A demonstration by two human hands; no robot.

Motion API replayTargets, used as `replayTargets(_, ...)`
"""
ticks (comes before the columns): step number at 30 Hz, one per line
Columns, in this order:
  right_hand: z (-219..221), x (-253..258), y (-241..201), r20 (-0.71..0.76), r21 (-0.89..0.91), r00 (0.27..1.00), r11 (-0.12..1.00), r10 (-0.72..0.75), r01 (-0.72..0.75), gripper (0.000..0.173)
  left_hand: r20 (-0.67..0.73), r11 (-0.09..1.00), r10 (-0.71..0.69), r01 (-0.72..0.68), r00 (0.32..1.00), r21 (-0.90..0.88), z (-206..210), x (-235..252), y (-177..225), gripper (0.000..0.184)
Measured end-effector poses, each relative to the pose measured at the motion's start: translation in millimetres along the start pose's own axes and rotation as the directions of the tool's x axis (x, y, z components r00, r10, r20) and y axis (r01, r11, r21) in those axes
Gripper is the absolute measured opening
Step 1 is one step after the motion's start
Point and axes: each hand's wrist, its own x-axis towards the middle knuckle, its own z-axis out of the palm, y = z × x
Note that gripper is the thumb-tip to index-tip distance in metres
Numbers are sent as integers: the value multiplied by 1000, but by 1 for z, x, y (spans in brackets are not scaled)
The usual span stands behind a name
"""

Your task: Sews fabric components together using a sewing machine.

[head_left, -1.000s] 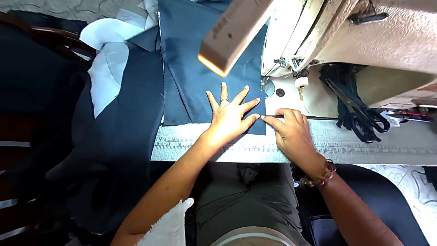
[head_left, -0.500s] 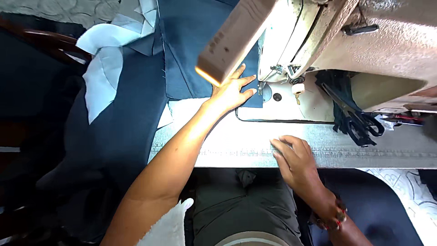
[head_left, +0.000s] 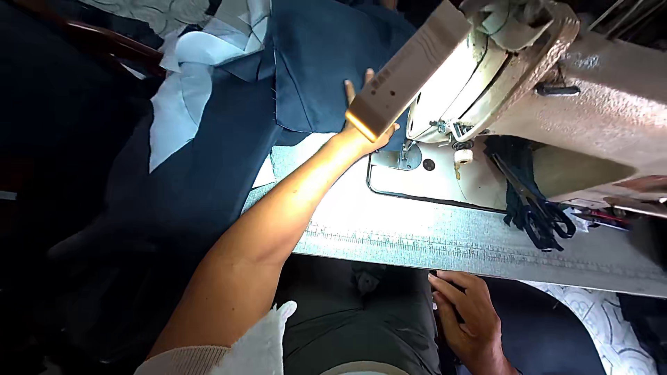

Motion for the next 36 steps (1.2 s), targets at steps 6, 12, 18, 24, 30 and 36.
replayTargets(6, -14, 36, 19, 117, 125, 993, 991, 25, -40, 24, -100, 995, 70, -76, 992, -57, 13, 20, 11, 38)
replayTargets(12, -11, 117, 47, 192, 108, 910, 914, 367, -391, 25, -72, 973, -85, 67, 994, -221, 19, 22, 7, 21)
replayTargets(18, 21, 229, 83, 350, 559, 608, 362, 713, -746, 17, -248, 795, -388, 186, 888, -577, 3, 48, -21, 30)
replayTargets(24, 43, 231, 126, 279, 146, 775, 773, 567, -618, 33, -320, 748, -427, 131, 845, -651, 7, 53, -30, 24)
replayTargets(30, 45, 243, 122, 393, 68, 758, 805, 521, -589, 18, -224, 710, -222, 0, 949, -704, 2, 4, -21, 18)
replayTargets(36, 45, 228, 77, 380, 659, 713, 369, 589, -656, 16, -307, 666, -226, -84, 925, -741, 1, -88, 10, 19)
